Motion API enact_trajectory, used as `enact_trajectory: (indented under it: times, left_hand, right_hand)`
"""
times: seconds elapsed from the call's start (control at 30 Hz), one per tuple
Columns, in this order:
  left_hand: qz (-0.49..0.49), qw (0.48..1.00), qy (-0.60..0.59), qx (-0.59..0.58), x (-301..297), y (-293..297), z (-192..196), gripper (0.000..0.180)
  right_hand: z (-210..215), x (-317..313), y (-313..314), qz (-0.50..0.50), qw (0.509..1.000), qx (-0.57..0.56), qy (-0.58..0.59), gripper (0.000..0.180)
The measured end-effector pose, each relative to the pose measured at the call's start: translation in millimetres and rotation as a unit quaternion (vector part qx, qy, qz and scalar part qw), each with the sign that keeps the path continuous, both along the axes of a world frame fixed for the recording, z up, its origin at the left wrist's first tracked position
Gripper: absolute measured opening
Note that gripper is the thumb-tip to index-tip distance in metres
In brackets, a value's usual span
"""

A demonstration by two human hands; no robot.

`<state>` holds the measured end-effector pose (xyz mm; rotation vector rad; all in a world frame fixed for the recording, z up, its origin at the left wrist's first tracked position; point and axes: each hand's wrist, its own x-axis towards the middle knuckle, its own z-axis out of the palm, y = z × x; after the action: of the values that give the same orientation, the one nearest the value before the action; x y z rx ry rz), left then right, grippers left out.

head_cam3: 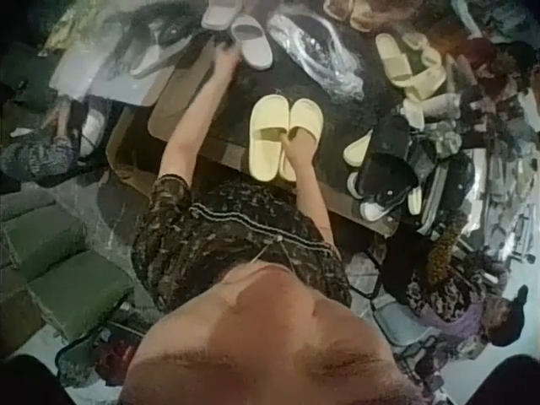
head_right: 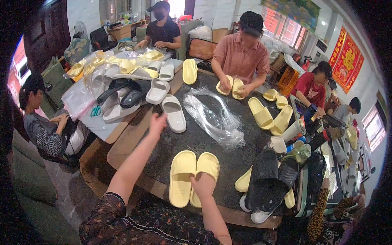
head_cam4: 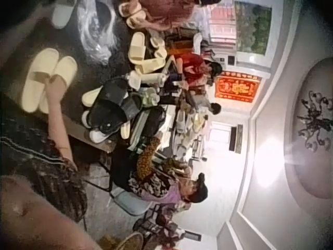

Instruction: The recorder is inspecting and pairing different colored rubber slippers at a manufacturing work table.

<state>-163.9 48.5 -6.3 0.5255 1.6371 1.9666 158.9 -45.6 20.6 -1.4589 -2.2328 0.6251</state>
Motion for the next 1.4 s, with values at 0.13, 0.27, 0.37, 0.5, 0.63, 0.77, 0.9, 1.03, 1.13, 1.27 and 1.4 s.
enact_trajectory:
  times: [0.13,0.27,0.37,0.5,0.63,0.77,0.9,1.03,1.13,1.27,1.4]
  left_hand:
    - [-0.008,0.996,-0.081,-0.042,-77,34,30,0.067]
    - [-0.074,0.974,-0.204,0.061,-123,54,18,0.045]
    - [-0.087,0.99,-0.1,-0.054,-151,46,11,0.034]
    - [-0.096,0.985,-0.142,0.022,-125,40,21,0.028]
    - [-0.231,0.951,-0.152,0.136,-109,-4,40,0.034]
    - [-0.277,0.931,-0.148,0.188,-56,-34,67,0.042]
    - [-0.276,0.929,-0.123,0.213,-15,-88,82,0.048]
    - [-0.261,0.937,-0.118,0.202,38,-128,91,0.052]
    - [-0.281,0.934,-0.109,0.193,60,-143,84,0.054]
    - [-0.29,0.941,-0.135,0.112,82,-158,75,0.053]
    - [-0.263,0.945,-0.197,-0.002,127,-168,77,0.054]
  right_hand:
    - [-9,7,4,-0.019,1.0,0.01,0.011,0.037]
    - [-25,8,8,-0.019,0.999,0.035,0.016,0.036]
    - [-16,4,3,-0.001,0.999,0.032,0.016,0.036]
    - [-1,6,2,-0.006,1.0,-0.016,-0.004,0.035]
    - [-2,3,2,0.003,1.0,-0.001,0.018,0.033]
    - [-10,9,7,-0.016,1.0,-0.015,0.015,0.031]
    - [-3,8,8,-0.007,1.0,-0.022,0.015,0.032]
    - [-16,10,2,-0.026,0.998,0.001,0.057,0.027]
    - [12,33,-15,-0.006,0.997,0.057,0.058,0.034]
    - [51,68,-13,0.002,0.937,0.296,0.186,0.031]
    - [66,100,-20,-0.057,0.969,0.187,0.152,0.037]
